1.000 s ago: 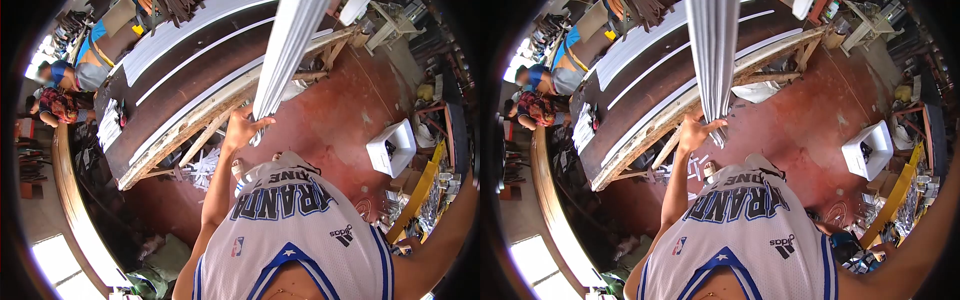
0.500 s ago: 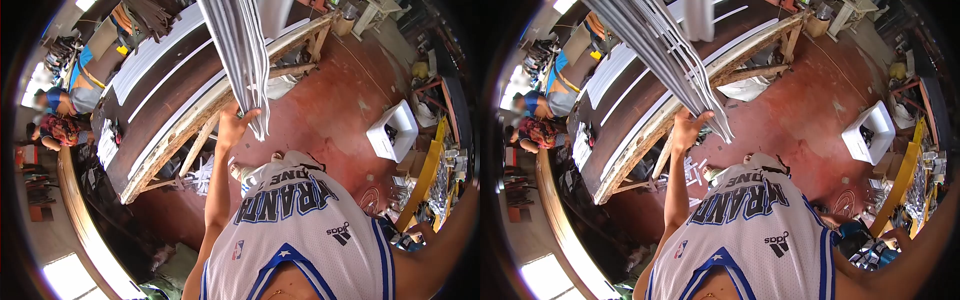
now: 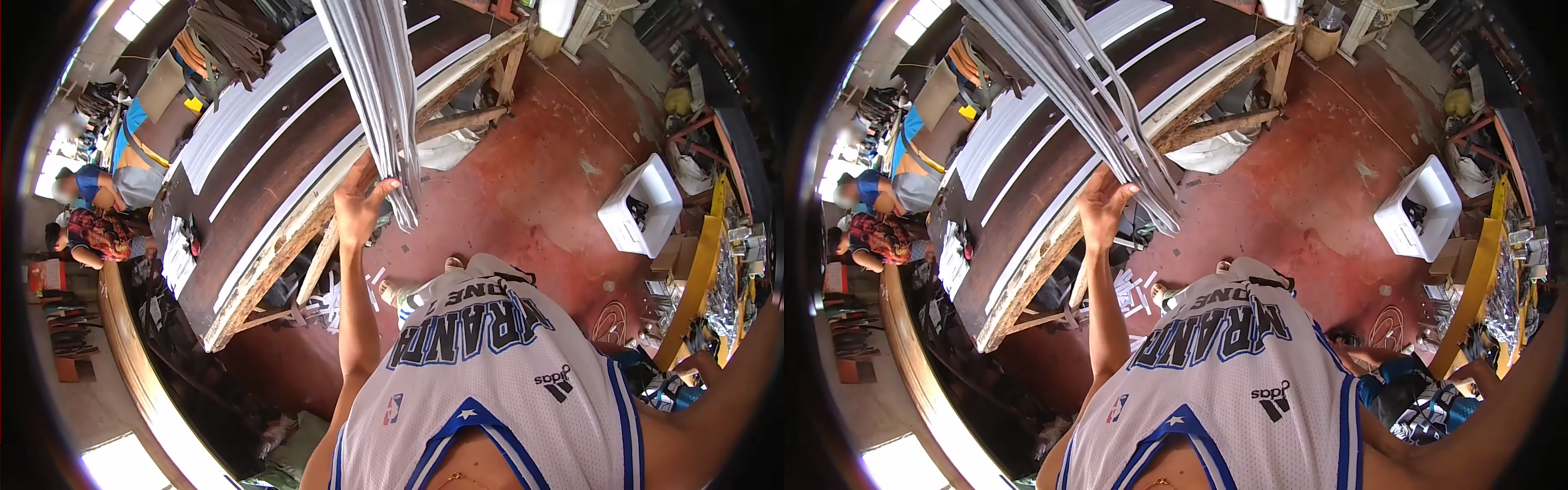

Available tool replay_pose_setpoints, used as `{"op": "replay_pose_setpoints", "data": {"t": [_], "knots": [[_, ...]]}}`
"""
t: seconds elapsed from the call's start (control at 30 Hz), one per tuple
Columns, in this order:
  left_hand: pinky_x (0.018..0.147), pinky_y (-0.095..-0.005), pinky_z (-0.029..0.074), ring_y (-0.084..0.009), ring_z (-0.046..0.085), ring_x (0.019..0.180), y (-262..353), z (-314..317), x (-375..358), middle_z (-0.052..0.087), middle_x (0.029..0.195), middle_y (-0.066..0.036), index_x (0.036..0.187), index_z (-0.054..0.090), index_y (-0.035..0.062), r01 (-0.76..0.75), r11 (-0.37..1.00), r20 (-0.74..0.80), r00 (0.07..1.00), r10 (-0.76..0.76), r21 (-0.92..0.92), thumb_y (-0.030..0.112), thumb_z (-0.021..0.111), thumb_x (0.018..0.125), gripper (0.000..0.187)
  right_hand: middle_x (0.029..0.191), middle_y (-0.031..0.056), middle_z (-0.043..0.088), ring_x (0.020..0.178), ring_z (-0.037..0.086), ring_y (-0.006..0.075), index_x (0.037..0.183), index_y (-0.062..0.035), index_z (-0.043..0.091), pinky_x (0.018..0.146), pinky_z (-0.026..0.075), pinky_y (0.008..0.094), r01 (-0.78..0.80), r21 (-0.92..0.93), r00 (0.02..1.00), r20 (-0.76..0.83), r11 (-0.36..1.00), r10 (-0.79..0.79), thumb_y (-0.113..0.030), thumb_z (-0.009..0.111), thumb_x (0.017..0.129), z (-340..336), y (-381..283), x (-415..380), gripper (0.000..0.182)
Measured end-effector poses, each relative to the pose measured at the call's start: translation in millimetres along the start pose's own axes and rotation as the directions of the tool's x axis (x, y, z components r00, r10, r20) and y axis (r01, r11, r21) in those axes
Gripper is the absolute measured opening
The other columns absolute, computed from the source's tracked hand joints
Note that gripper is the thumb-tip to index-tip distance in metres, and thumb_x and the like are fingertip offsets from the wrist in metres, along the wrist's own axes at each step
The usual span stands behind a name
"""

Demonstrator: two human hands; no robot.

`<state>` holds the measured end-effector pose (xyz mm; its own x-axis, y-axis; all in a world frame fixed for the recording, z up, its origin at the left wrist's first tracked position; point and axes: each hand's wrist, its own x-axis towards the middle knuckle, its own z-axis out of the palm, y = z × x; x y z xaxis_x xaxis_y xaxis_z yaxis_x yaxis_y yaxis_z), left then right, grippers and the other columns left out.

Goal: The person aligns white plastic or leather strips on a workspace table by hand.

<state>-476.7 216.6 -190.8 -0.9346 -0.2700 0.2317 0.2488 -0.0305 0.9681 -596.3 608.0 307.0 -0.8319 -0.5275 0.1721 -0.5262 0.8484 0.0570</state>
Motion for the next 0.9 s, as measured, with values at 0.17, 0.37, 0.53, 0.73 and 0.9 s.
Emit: {"op": "replay_pose_setpoints", "data": {"t": [0.17, 0.37, 0.53, 0.73, 0.9], "knots": [[0.080, -0.0275, 0.049, -0.0103, 0.061, 0.088, -15, 7, 15, 0.072, 0.101, -0.008, 0.119, 0.065, -0.0005, 0.050, 0.989, 0.153, 0.986, -0.072, 0.141, 0.007, 0.081, 0.082, 0.040, 0.096, 0.0096, 0.068, 0.088, 0.063, 0.0156, 0.104, 0.0023, 0.068, 0.083, 0.051, 0.0298, -0.023, -0.011, 1.000, -0.010, 1.000, 0.022, -0.002, 0.074, 0.080, -7, 7, -6, 0.025], [0.077, -0.0260, 0.049, -0.0070, 0.059, 0.085, -5, 35, 17, 0.070, 0.093, -0.003, 0.108, 0.069, -0.0008, 0.017, 0.999, 0.074, 0.997, -0.020, 0.048, 0.008, 0.081, 0.083, 0.030, 0.096, 0.0093, 0.068, 0.088, 0.063, 0.0157, 0.104, 0.0025, 0.068, 0.083, 0.051, 0.0298, -0.082, -0.016, 0.997, -0.014, 0.997, 0.082, -0.001, 0.074, 0.080, -9, 24, -21, 0.025], [0.077, -0.0250, 0.049, -0.0070, 0.059, 0.085, -13, 48, 26, 0.067, 0.097, -0.001, 0.107, 0.069, -0.0009, -0.009, 1.000, 0.128, 0.992, 0.009, 0.001, 0.005, 0.081, 0.082, 0.028, 0.097, 0.0091, 0.067, 0.088, 0.063, 0.0159, 0.104, 0.0027, 0.068, 0.083, 0.050, 0.0298, -0.108, -0.020, 0.994, -0.018, 0.994, 0.107, 0.000, 0.073, 0.081, -11, 35, -27, 0.024], [0.083, -0.0290, 0.055, -0.0128, 0.067, 0.093, -22, 64, 24, 0.073, 0.104, -0.007, 0.110, 0.069, 0.0000, 0.104, 0.995, 0.196, 0.975, -0.103, 0.007, 0.001, 0.080, 0.081, 0.031, 0.097, 0.0088, 0.067, 0.089, 0.062, 0.0160, 0.105, 0.0029, 0.068, 0.083, 0.050, 0.0298, -0.145, -0.023, 0.989, -0.018, 0.989, 0.145, 0.001, 0.072, 0.081, -11, 47, -37, 0.024], [0.083, -0.0283, 0.055, -0.0131, 0.068, 0.091, -34, 74, 21, 0.073, 0.104, -0.008, 0.115, 0.067, -0.0015, 0.120, 0.989, 0.211, 0.968, -0.137, 0.089, 0.005, 0.080, 0.083, 0.035, 0.097, 0.0085, 0.067, 0.089, 0.062, 0.0162, 0.105, 0.0031, 0.067, 0.083, 0.050, 0.0298, -0.170, -0.029, 0.985, -0.012, 0.985, 0.169, 0.002, 0.071, 0.081, -10, 57, -41, 0.024]]}}
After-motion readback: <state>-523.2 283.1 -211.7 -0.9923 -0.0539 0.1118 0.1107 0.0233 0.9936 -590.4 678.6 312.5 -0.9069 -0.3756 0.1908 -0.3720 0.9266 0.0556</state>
